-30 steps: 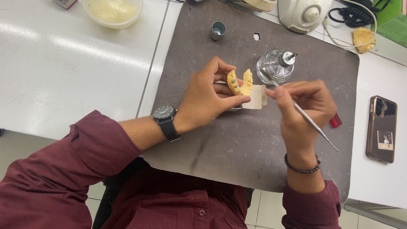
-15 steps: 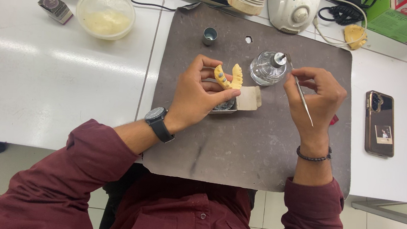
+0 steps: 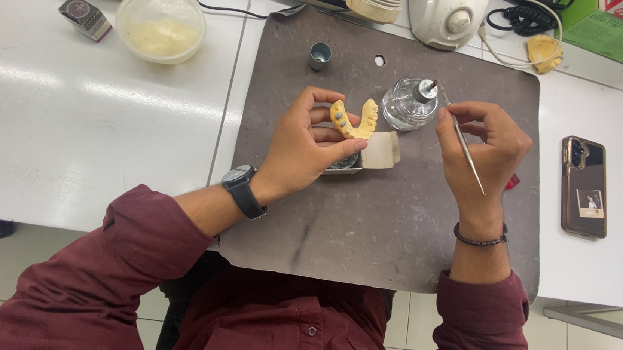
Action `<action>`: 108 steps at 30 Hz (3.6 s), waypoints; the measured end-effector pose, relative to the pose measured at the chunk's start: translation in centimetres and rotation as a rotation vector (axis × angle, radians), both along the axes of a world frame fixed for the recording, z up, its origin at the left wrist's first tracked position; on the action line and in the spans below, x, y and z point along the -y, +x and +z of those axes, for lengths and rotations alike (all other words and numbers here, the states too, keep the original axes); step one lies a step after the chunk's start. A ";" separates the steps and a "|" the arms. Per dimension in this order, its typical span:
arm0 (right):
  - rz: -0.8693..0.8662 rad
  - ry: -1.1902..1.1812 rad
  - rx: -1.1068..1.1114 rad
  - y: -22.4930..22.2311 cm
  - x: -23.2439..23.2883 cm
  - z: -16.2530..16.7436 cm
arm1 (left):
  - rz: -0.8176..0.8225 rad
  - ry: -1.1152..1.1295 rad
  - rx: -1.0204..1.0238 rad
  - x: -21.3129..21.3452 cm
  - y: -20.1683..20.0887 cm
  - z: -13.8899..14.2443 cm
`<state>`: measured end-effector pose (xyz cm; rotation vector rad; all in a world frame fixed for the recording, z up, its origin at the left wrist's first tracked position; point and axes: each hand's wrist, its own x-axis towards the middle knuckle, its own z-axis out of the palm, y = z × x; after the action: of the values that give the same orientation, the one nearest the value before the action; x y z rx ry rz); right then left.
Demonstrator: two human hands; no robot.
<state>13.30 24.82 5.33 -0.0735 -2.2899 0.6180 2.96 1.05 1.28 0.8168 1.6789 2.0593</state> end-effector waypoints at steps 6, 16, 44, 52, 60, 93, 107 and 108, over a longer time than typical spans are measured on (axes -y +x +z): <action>0.002 -0.002 0.001 -0.1 -0.1 -0.1 | -0.017 -0.012 -0.050 0.0 -0.3 -0.3; 0.062 -0.051 0.023 -0.1 0.3 0.4 | 0.075 -0.031 -0.012 0.0 -0.4 -0.5; 0.444 -0.085 0.368 -0.6 4.4 -0.7 | 0.186 -0.011 -0.030 -0.1 -1.0 -1.1; 0.482 -0.753 0.146 0.6 2.9 -0.3 | 0.083 -0.020 -0.017 -0.3 0.3 -0.1; 0.512 -0.583 0.119 0.8 5.5 -0.5 | 0.044 -0.023 -0.061 -0.4 1.3 0.1; 0.529 -0.523 0.128 0.7 5.9 -0.2 | 0.031 -0.050 -0.095 -0.3 1.3 -0.1; 0.528 -0.501 0.139 0.6 6.1 0.0 | 0.039 -0.050 -0.104 -0.4 1.3 -0.3; 0.524 -0.495 0.140 0.5 6.1 0.0 | 0.040 -0.052 -0.114 -0.4 1.3 -0.3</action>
<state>13.79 18.74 5.33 0.2629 -2.2390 1.4817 4.24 1.43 0.99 0.9067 1.8147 2.0206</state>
